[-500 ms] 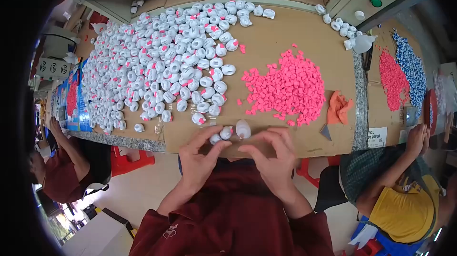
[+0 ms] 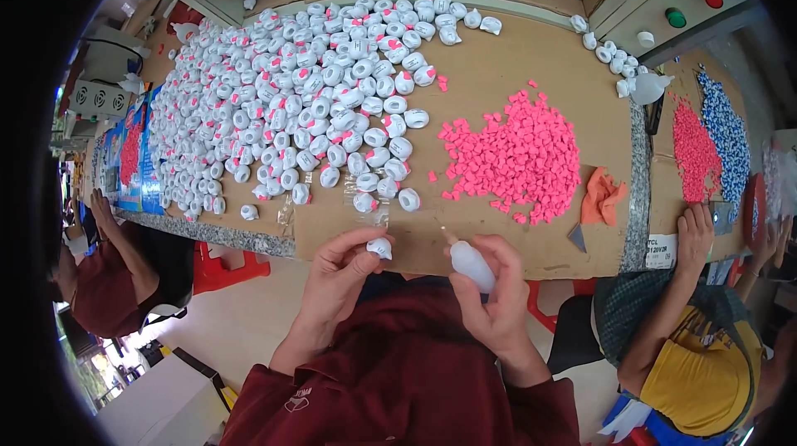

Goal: The person assembles toy components by applying glue from a bottle to white plastic shells and inserting pink heart pieces into them.

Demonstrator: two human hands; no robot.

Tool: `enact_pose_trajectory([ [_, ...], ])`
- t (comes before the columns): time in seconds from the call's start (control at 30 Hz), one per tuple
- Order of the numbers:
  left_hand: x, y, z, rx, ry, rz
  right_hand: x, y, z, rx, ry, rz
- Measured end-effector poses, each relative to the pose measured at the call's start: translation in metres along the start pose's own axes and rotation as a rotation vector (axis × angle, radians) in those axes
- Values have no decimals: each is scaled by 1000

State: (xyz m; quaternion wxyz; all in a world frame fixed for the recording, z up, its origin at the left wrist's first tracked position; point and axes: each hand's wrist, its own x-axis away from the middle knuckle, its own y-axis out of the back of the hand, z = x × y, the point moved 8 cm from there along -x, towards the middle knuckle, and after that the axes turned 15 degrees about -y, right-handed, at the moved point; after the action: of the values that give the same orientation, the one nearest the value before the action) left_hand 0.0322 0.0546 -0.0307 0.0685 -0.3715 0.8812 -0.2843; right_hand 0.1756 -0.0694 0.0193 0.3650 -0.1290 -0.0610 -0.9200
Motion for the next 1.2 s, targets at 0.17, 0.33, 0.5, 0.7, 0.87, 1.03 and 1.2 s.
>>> enact_pose_trajectory([
  [0.17,2,-17,10,339,211,-25,5,10,15,177,218,30],
  [0.33,7,-16,14,325,157,-22,13,11,28,262,355,32],
  [0.5,8,-17,12,278,125,-23,14,11,26,257,329,34],
  [0.7,7,-17,18,221,139,-45,13,8,23,280,289,58],
  [0.87,7,-16,19,198,132,-29,14,7,23,300,274,59],
  [1.03,8,-14,19,193,136,-63,13,9,24,314,236,54],
  [1.2,7,-12,19,158,112,-65,11,10,24,332,232,36],
])
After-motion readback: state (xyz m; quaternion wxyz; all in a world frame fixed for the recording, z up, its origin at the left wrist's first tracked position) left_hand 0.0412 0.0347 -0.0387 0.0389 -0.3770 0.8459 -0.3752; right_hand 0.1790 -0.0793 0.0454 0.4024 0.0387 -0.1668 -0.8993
